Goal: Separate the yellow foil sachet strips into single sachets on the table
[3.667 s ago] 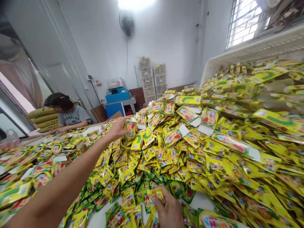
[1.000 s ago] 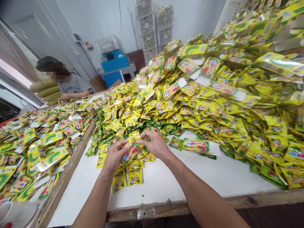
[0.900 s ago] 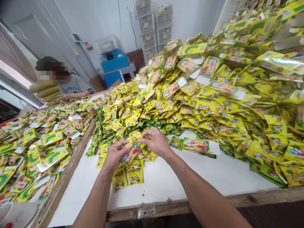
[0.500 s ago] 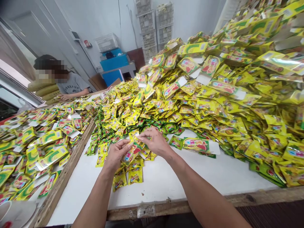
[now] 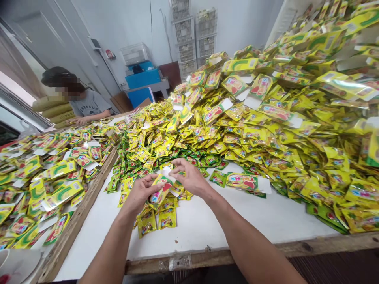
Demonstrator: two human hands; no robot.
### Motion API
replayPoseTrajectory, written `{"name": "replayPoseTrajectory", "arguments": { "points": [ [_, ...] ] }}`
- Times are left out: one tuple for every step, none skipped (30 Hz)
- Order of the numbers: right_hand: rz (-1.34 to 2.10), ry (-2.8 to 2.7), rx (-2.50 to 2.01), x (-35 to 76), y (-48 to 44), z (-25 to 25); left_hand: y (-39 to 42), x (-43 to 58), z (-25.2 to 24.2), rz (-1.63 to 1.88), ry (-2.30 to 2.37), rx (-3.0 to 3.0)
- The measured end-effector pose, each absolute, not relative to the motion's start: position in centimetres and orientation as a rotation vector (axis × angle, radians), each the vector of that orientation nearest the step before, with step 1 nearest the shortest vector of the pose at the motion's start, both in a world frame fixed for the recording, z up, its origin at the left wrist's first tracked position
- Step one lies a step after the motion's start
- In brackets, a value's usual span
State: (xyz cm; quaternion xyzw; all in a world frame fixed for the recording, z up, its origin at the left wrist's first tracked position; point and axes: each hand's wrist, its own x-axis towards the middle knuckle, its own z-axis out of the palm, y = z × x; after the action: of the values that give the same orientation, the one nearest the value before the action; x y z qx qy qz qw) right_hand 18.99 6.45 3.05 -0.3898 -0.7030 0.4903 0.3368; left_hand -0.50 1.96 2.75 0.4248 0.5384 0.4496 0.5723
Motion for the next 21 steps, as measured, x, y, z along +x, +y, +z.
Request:
{"name": "replayPoseTrajectory", "arguments": {
  "points": [
    [1.162,-1.920,-1.051,19.5,6.7,3.1,2.2,-1.9,3.6,1.129,1.372,1.004],
    [1.045,-2.036,-1.096,20.0,6.9,3.0,2.4,-3.7,4.6,1.252,1.508,1.000],
    [0.944,-2.167,-1.140,20.3,7.0,2.8,2.6,-5.8,5.9,1.443,1.669,0.981],
    [0.870,-2.295,-1.170,20.4,7.1,2.4,2.8,-7.9,7.2,1.756,1.851,0.914],
    [0.820,-2.400,-1.181,20.4,7.2,1.9,2.9,-9.9,8.5,1.940,1.951,0.864],
    [0.781,-2.472,-1.178,20.3,7.2,1.4,2.9,-11.6,9.7,2.104,2.052,0.809],
    [0.744,-2.513,-1.161,20.1,7.3,0.9,2.8,-12.8,10.5,2.250,2.159,0.757],
    [0.706,-2.524,-1.143,19.9,7.3,0.6,2.6,-13.4,11.0,2.323,2.212,0.766],
    [0.666,-2.509,-1.129,19.7,7.4,0.3,2.4,-13.4,11.0,2.361,2.234,0.809],
    [0.637,-2.472,-1.125,19.5,7.5,0.2,2.2,-12.8,10.6,2.340,2.212,0.885],
    [0.627,-2.410,-1.140,19.4,7.6,0.2,2.1,-11.6,9.8,2.249,2.138,0.979],
    [0.651,-2.332,-1.170,19.1,7.6,0.4,2.0,-10.1,8.7,2.114,2.046,1.040],
    [0.711,-2.240,-1.203,18.9,7.4,0.6,2.0,-8.2,7.4,1.932,1.946,1.071],
    [0.803,-2.147,-1.221,18.5,7.2,0.8,2.1,-6.3,6.1,1.721,1.837,1.078],
    [0.910,-2.069,-1.209,18.1,6.9,1.0,2.2,-4.3,4.8,1.514,1.718,1.069],
    [1.017,-2.024,-1.173,17.7,6.6,1.2,2.3,-2.5,3.7,1.338,1.583,1.064],
    [1.110,-2.026,-1.111,17.4,6.3,1.3,2.5,-1.1,2.8,1.215,1.459,1.053],
    [1.186,-2.058,-1.042,17.3,6.1,1.4,2.6,0.1,2.0,1.149,1.357,1.038],
    [1.234,-2.096,-0.999,17.5,6.0,1.5,2.6,0.8,1.4,1.135,1.286,1.016],
    [1.239,-2.130,-1.008,17.9,6.2,1.5,2.7,1.1,0.9,1.157,1.256,0.984],
    [1.188,-2.144,-1.093,18.6,6.5,1.5,2.7,1.1,0.6,1.200,1.264,0.950]
  ]
}}
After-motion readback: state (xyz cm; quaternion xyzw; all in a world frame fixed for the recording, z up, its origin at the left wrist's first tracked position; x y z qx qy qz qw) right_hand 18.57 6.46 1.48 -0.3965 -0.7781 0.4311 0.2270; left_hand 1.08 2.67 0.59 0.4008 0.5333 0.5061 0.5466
